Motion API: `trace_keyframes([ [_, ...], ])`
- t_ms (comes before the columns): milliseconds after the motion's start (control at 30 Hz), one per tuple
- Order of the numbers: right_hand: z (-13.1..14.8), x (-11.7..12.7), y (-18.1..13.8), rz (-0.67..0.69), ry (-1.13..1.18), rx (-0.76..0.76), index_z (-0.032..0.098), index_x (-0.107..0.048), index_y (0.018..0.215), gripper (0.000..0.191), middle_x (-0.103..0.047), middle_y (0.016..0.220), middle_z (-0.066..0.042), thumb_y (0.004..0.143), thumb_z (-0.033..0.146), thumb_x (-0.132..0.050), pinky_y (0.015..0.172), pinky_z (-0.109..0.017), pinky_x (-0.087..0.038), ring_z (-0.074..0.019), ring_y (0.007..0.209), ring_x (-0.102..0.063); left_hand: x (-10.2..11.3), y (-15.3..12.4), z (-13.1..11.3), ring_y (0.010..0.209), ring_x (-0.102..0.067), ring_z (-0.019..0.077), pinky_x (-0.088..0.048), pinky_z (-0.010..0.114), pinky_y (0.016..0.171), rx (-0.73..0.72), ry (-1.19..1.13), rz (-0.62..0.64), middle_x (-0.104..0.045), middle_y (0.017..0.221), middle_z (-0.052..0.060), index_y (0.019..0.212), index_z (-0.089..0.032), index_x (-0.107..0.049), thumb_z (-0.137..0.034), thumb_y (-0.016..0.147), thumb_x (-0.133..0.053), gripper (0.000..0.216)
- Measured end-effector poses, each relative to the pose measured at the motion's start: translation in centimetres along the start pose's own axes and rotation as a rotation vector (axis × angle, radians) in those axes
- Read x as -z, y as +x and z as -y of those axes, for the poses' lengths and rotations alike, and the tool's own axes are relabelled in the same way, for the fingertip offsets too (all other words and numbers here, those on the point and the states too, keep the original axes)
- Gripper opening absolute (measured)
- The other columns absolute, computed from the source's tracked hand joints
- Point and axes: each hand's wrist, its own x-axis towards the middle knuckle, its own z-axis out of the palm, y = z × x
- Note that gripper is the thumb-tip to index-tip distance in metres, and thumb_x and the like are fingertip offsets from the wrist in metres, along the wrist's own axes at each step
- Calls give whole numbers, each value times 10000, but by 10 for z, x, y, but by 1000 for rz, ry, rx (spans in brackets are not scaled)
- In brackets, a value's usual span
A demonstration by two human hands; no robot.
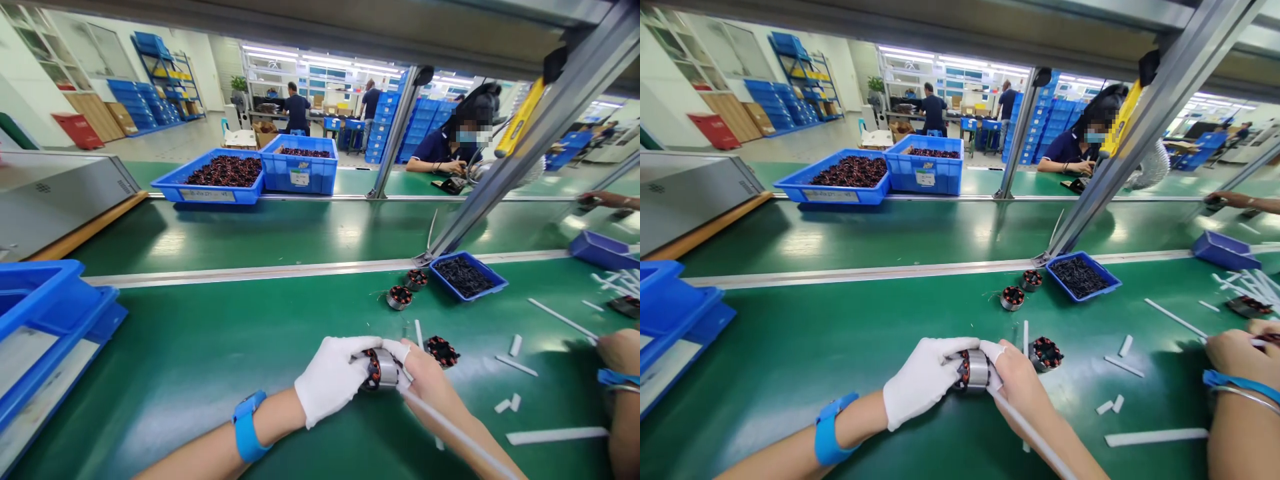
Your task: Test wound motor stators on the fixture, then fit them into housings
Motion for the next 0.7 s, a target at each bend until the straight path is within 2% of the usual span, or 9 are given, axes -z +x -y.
trace_keyframes([
  [167, -10, -9, -5, -123, -75, 189, 178, -469, 1131, 412, -557, 712, -47, 753, 70, -346, 563, -282, -455, -177, 656, -515, 2, 0, -2, 917, -628, 194, -473, 284, 868, 0, 1, 1, -681, 1017, 46, 1019, -161, -663, -93, 656, -430, 436],
  [267, -12, -8, -5, -139, -122, 244, 185, -441, 1169, 415, -550, 701, -45, 773, 91, -359, 552, -283, -454, -182, 649, -511, 3, 1, -1, 910, -631, 199, -480, 282, 853, 23, -14, 13, -681, 1016, 51, 1023, -155, -661, -91, 645, -435, 446],
  [533, -5, -1, -1, -117, -102, 194, 170, -545, 1072, 354, -547, 652, -41, 771, 96, -375, 521, -274, -429, -173, 613, -497, 2, 0, 4, 911, -629, 189, -474, 267, 853, -15, 18, 20, -682, 1016, 32, 1017, -182, -665, -85, 657, -429, 441],
  [700, -2, -3, 3, -157, -88, 196, 174, -584, 989, 278, -548, 616, -32, 785, 110, -406, 498, -262, -401, -160, 584, -480, 0, 1, 5, 880, -635, 179, -484, 246, 810, -41, 15, 20, -697, 969, 3, 994, -200, -673, -75, 663, -426, 431],
])
